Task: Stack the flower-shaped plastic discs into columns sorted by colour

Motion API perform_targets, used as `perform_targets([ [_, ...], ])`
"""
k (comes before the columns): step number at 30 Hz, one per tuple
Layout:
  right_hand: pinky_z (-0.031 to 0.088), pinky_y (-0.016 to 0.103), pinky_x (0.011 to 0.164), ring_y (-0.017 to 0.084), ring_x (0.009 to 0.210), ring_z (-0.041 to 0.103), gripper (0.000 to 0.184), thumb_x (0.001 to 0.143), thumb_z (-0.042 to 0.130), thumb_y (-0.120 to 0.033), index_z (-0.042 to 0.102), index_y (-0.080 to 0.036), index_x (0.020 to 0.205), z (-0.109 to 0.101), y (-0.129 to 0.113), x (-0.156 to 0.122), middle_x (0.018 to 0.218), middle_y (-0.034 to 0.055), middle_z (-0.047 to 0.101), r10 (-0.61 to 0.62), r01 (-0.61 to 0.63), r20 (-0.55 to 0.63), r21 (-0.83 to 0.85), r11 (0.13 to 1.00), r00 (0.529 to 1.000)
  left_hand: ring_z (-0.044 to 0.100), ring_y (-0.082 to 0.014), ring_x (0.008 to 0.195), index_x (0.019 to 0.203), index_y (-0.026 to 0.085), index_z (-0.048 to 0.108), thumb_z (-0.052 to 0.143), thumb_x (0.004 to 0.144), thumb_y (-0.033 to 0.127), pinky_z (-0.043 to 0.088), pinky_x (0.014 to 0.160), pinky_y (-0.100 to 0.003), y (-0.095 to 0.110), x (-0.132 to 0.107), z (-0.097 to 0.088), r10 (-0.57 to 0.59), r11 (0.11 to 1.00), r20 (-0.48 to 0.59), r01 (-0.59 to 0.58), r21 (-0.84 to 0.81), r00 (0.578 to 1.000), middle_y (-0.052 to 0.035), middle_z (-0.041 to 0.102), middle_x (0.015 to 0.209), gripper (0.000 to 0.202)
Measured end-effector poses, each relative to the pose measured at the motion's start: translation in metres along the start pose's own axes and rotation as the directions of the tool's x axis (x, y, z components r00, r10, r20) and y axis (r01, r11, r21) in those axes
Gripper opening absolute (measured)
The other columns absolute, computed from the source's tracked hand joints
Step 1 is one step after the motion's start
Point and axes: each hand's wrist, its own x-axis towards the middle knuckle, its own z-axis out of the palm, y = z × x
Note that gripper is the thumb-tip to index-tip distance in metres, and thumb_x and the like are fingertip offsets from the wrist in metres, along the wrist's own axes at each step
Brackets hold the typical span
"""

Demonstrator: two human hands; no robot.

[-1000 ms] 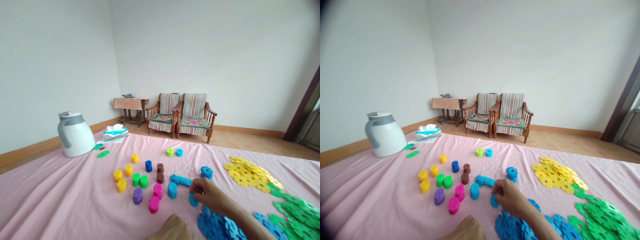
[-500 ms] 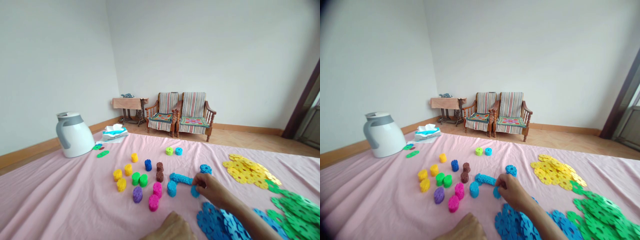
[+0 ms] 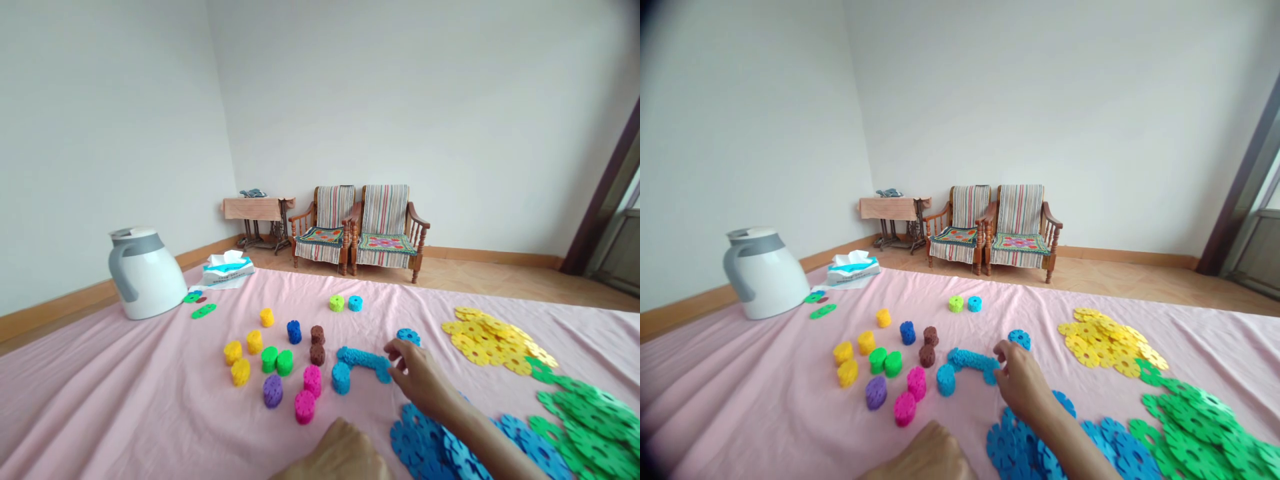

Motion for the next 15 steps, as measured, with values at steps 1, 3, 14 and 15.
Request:
perform_targets([
  [1,0.044,0.03,0.075,0.017,0.076,0.059,0.033,0.067,0.048,-0.012,0.058,-0.013,0.098,-0.001,0.0,-0.002,0.093,0.0097,0.062,-0.011,0.011,0.025,-0.008,1.0,1.0,0.06,-0.0164,0.081,0.088,0.021,0.063,0.054,0.087,0.032,0.049,0.07,-0.029,-0.001,0.001,-0.006,-0.017,1.0,-0.012,0.017,0.006,1.0,-0.0043,0.064,0.094,0.014],
  [3,0.044,0.031,0.079,0.019,0.084,0.059,0.043,0.063,0.052,-0.014,0.057,-0.011,0.105,0.0,0.0,-0.005,0.099,0.0119,0.06,-0.024,0.025,0.062,-0.02,0.999,0.998,0.06,-0.0169,0.07,0.072,0.02,0.064,0.057,0.083,0.027,0.044,0.061,-0.027,-0.006,0.004,-0.025,-0.068,0.997,-0.067,0.069,0.02,0.995,-0.0028,0.066,0.075,0.014],
  [14,0.045,0.028,0.077,0.019,0.086,0.058,0.042,0.064,0.048,-0.011,0.057,-0.012,0.105,0.012,0.008,-0.001,0.096,0.011,0.06,-0.058,0.058,0.013,0.009,0.998,0.998,0.061,-0.0156,0.072,0.092,0.019,0.068,0.063,0.065,0.011,0.044,0.064,-0.022,-0.091,0.06,-0.088,-0.217,0.96,0.052,0.203,0.193,0.975,-0.0017,0.067,0.081,0.028],
  [15,0.045,0.029,0.078,0.02,0.089,0.058,0.042,0.065,0.049,-0.012,0.056,-0.012,0.106,0.013,0.008,-0.001,0.099,0.0117,0.06,-0.055,0.055,0.003,0.011,0.998,0.998,0.061,-0.0167,0.073,0.092,0.019,0.068,0.065,0.063,0.013,0.044,0.065,-0.023,-0.094,0.065,-0.084,-0.213,0.959,0.085,0.192,0.207,0.973,-0.0023,0.068,0.083,0.03],
])
